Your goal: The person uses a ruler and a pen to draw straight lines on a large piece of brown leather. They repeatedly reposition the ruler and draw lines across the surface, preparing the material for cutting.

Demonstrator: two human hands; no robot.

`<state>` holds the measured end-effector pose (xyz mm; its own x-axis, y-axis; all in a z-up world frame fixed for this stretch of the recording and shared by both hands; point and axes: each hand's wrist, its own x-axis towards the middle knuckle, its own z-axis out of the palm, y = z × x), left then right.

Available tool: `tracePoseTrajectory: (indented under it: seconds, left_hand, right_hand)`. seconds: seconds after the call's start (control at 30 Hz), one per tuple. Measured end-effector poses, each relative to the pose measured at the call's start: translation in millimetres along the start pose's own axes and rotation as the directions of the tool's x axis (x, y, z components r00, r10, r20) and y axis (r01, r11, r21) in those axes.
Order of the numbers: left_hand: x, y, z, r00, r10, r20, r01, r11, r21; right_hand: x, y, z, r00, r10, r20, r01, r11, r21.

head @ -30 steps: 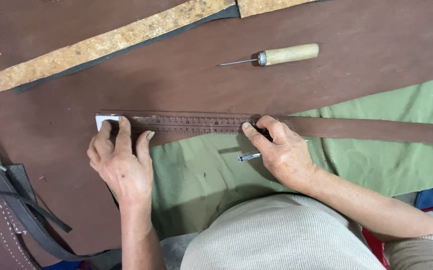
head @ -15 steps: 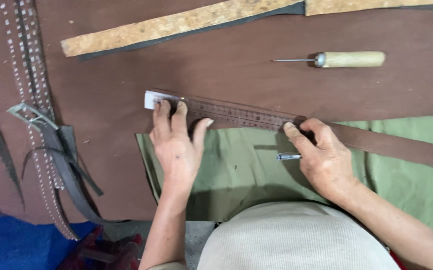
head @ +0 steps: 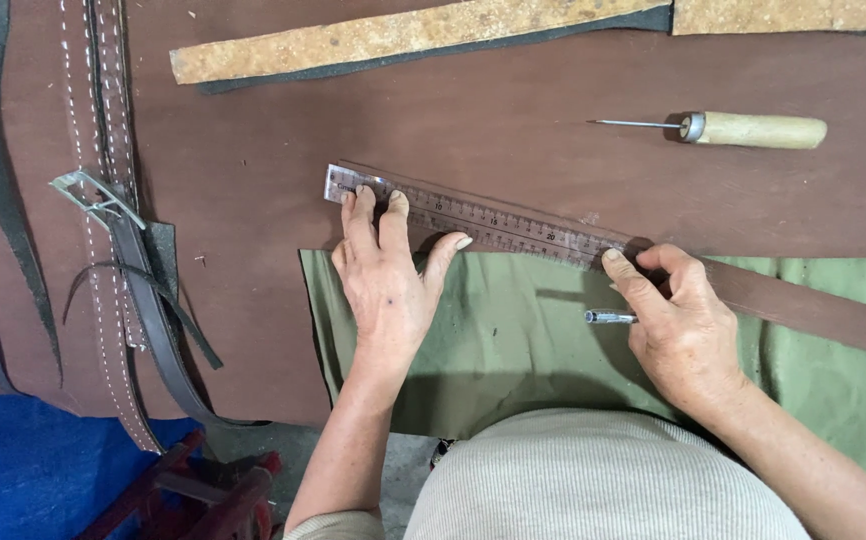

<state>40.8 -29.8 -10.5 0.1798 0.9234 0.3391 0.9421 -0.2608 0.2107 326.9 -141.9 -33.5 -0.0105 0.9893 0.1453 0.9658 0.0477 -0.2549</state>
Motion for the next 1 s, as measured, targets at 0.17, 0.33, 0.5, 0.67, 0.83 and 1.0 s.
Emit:
tracePoseTrajectory:
  seconds: [0.17, 0.33, 0.5, 0.67, 0.83, 1.0]
  left_hand:
    - [0.7, 4.6, -3.2, 0.998, -0.038, 0.056, 0.038, 0.999, -0.002]
    - [1.2, 6.3, -4.6, 0.992, -0.073, 0.108, 0.075, 0.997, -0.02]
    - [2.8, 6.9, -7.3, 0.991, -0.076, 0.109, 0.081, 0.996, -0.043]
    - [1.5, 7.0, -4.5, 0.993, -0.087, 0.081, 0.09, 0.995, -0.031]
    - [0.9, 4.9, -2.1, 0.994, -0.091, 0.066, 0.094, 0.995, -0.036]
    - [0.2, 5.0, -1.1, 0.996, -0.082, 0.043, 0.084, 0.996, -0.036]
  right_hand:
    - [0.9, 1.4, -5.1, 0.988, 0.054, 0.146, -0.066, 0.995, 0.079]
    - [1.0, 3.1, -7.0, 0.961, 0.087, 0.262, -0.131, 0.98, 0.151]
    - [1.7, 3.4, -6.9, 0.966, 0.088, 0.245, -0.131, 0.978, 0.163]
    - [5.6, 1.9, -11.7, 0.963, 0.085, 0.254, -0.14, 0.968, 0.209]
    - [6.5, 4.4, -11.0, 0.963, 0.09, 0.252, -0.145, 0.968, 0.207]
    - [10.1, 3.3, -14.6, 0.984, 0.06, 0.168, -0.098, 0.967, 0.235]
